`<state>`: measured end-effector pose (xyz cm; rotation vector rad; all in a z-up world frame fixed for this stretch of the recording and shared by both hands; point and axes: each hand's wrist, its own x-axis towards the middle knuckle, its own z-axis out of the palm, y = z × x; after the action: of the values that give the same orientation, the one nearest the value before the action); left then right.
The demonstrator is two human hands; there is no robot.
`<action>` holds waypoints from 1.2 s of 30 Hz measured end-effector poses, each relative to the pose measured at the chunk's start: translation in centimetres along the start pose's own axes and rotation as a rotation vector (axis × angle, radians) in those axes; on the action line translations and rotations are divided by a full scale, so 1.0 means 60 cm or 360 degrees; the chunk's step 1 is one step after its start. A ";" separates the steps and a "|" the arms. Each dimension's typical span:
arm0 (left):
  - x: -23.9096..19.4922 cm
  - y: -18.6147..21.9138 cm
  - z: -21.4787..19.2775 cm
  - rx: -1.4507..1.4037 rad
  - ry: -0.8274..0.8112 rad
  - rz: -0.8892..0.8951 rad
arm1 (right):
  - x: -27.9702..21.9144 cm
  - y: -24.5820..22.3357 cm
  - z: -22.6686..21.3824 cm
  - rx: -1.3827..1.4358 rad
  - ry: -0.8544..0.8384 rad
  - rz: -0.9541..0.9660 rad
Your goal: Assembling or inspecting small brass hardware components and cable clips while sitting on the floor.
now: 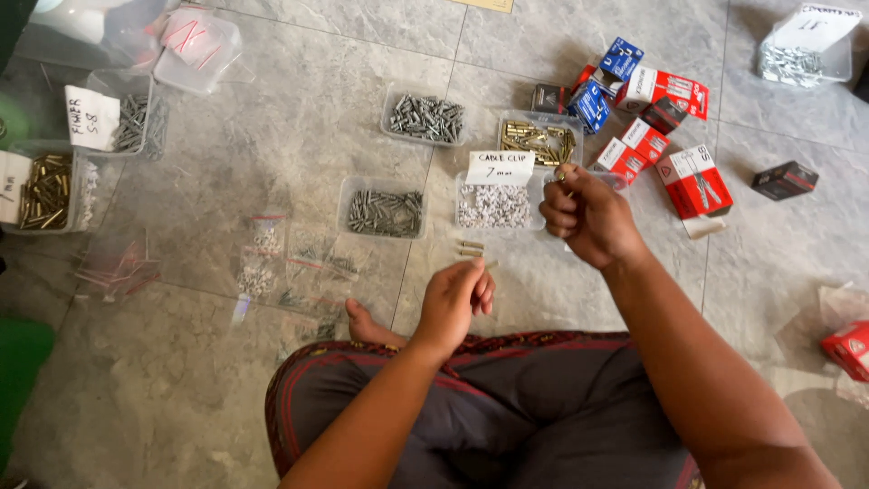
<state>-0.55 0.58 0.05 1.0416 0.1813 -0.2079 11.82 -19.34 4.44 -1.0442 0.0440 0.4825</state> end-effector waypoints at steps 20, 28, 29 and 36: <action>0.006 -0.012 0.015 0.0308 -0.0056 0.0349 | -0.117 0.090 0.114 0.0157 -0.0087 -0.0216; 0.007 -0.011 0.019 0.0255 0.0112 0.0406 | -0.113 0.084 0.097 -0.0044 -0.0061 -0.0316; 0.006 -0.011 0.013 0.0156 0.0090 0.0356 | -0.103 0.083 0.066 -0.0024 -0.0013 -0.0362; 0.002 -0.005 0.004 -0.0032 0.0084 0.0265 | -0.092 0.073 -0.018 0.0324 0.0288 -0.0295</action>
<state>-0.49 0.17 -0.12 1.0370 0.1431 -0.0280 5.34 -20.45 1.70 -0.8798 0.1527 0.2096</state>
